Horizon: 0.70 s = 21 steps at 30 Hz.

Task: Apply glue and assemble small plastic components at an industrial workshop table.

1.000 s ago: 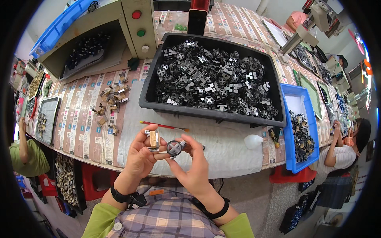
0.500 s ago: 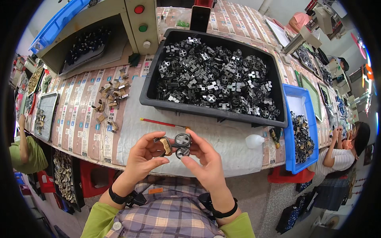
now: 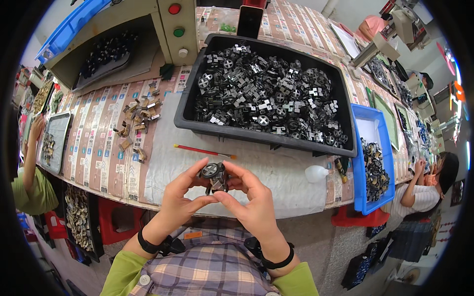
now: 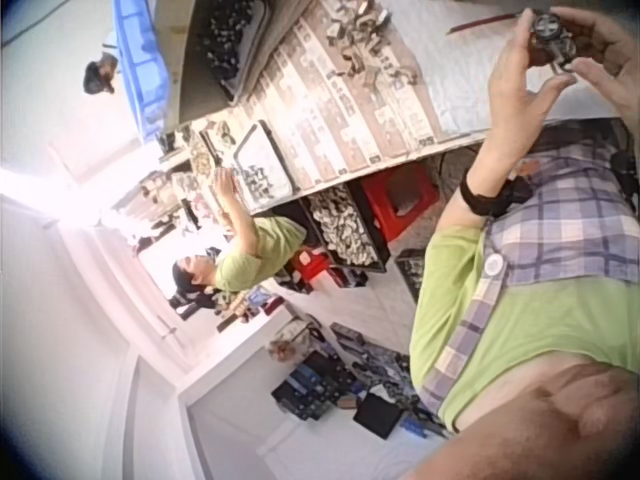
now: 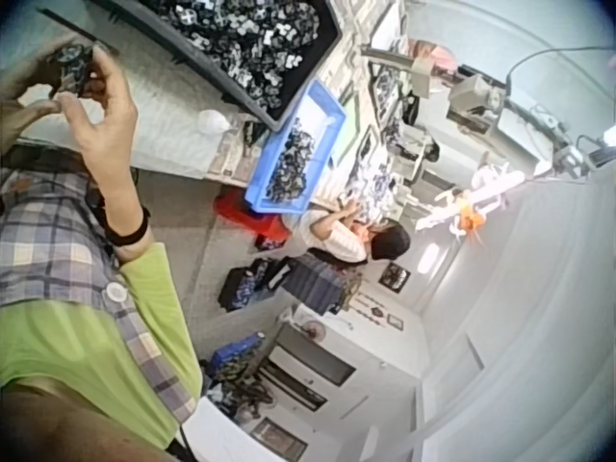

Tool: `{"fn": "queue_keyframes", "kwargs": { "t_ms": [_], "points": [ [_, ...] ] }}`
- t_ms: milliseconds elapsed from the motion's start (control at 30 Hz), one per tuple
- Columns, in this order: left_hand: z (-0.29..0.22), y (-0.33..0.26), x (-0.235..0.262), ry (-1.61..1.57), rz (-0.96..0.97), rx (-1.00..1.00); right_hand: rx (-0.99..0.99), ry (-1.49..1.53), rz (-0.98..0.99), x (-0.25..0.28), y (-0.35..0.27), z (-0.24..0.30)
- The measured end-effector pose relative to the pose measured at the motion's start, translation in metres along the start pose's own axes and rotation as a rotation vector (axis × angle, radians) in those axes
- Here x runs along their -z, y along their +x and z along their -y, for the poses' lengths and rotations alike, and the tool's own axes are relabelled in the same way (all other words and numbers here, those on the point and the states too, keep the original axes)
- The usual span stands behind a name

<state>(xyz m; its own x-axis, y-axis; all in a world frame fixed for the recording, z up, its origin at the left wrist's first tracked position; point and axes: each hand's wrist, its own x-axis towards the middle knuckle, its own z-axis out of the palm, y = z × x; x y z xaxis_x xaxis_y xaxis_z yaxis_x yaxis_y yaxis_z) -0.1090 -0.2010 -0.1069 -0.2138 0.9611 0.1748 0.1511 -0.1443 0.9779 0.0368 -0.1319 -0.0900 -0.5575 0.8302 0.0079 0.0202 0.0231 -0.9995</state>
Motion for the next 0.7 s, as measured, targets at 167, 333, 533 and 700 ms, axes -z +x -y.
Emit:
{"fn": "queue_keyframes", "kwargs": {
  "t_ms": [167, 333, 533, 700],
  "points": [
    [-0.001, 0.002, -0.003, 0.177, -0.029, -0.126, -0.061, 0.159, 0.011, 0.000, -0.001, -0.001],
    [-0.012, 0.003, -0.001, 0.209, -0.008, -0.148, -0.088, 0.287, 0.022, 0.002, -0.001, -0.001],
    [0.001, 0.000, 0.002, -0.020, -0.048, 0.024, -0.040, 0.184, 0.047, 0.001, -0.003, -0.003],
    [-0.001, 0.003, 0.001, -0.126, -0.066, 0.057, -0.060, 0.230, 0.054, 0.001, -0.003, -0.001]
  ]
}}
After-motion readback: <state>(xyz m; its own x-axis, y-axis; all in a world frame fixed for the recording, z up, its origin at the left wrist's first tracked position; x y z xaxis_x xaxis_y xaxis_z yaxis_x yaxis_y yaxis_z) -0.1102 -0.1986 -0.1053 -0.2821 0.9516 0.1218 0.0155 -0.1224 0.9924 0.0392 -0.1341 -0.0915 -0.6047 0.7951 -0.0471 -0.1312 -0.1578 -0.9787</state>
